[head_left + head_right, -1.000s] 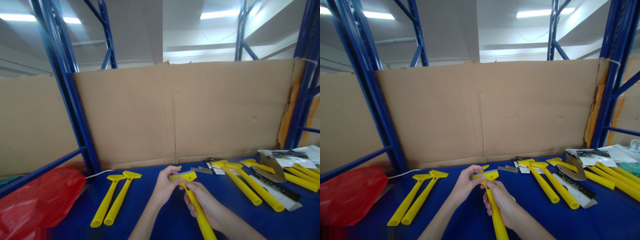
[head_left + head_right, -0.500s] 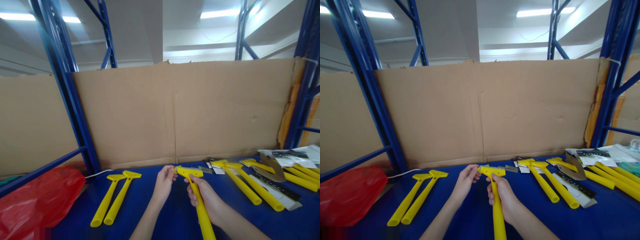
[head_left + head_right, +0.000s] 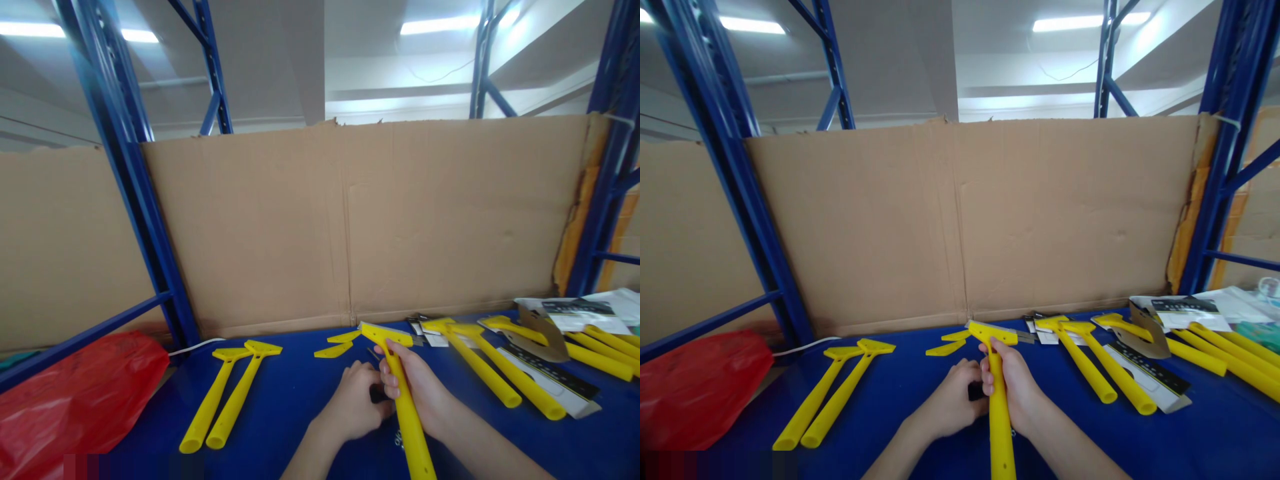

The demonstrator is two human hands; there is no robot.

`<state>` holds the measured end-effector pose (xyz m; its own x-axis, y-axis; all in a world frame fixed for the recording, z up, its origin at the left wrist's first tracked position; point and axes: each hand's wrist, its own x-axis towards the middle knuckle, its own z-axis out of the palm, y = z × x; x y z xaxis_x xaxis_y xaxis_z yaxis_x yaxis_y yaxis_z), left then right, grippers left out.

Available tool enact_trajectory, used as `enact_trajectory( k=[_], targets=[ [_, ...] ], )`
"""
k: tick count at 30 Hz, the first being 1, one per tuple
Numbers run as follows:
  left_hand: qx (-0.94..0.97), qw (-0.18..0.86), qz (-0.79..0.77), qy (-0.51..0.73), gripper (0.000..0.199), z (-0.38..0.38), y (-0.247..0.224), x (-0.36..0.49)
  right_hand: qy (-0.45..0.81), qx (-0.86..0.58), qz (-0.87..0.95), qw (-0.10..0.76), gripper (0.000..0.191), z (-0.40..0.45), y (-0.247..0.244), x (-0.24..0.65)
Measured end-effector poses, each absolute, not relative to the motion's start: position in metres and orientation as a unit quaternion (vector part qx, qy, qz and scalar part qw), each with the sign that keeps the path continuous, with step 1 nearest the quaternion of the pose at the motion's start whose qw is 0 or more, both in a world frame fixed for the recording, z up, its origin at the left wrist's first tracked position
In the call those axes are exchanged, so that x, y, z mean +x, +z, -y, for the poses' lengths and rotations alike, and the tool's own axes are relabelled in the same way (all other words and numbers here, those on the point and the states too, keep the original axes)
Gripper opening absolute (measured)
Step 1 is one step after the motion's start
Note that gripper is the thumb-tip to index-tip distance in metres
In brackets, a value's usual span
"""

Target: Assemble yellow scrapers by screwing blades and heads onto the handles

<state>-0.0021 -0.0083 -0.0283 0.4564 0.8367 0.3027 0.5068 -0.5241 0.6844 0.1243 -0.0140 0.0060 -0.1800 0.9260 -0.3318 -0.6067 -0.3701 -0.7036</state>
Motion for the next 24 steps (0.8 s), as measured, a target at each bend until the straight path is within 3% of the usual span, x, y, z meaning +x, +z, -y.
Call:
enact_trajectory(
  k=[8,24],
  targets=[
    [0.814,0.394,-0.405,0.135,0.024,0.006,-0.022,-0.013,0.734,-0.378,0.214,0.523,0.025,0.014,0.007,0.125],
    [0.79,0.436,-0.404,0.151,0.018,0.018,-0.013,-0.005,0.743,-0.388,0.205,0.506,0.023,0.017,0.01,0.123]
  ],
)
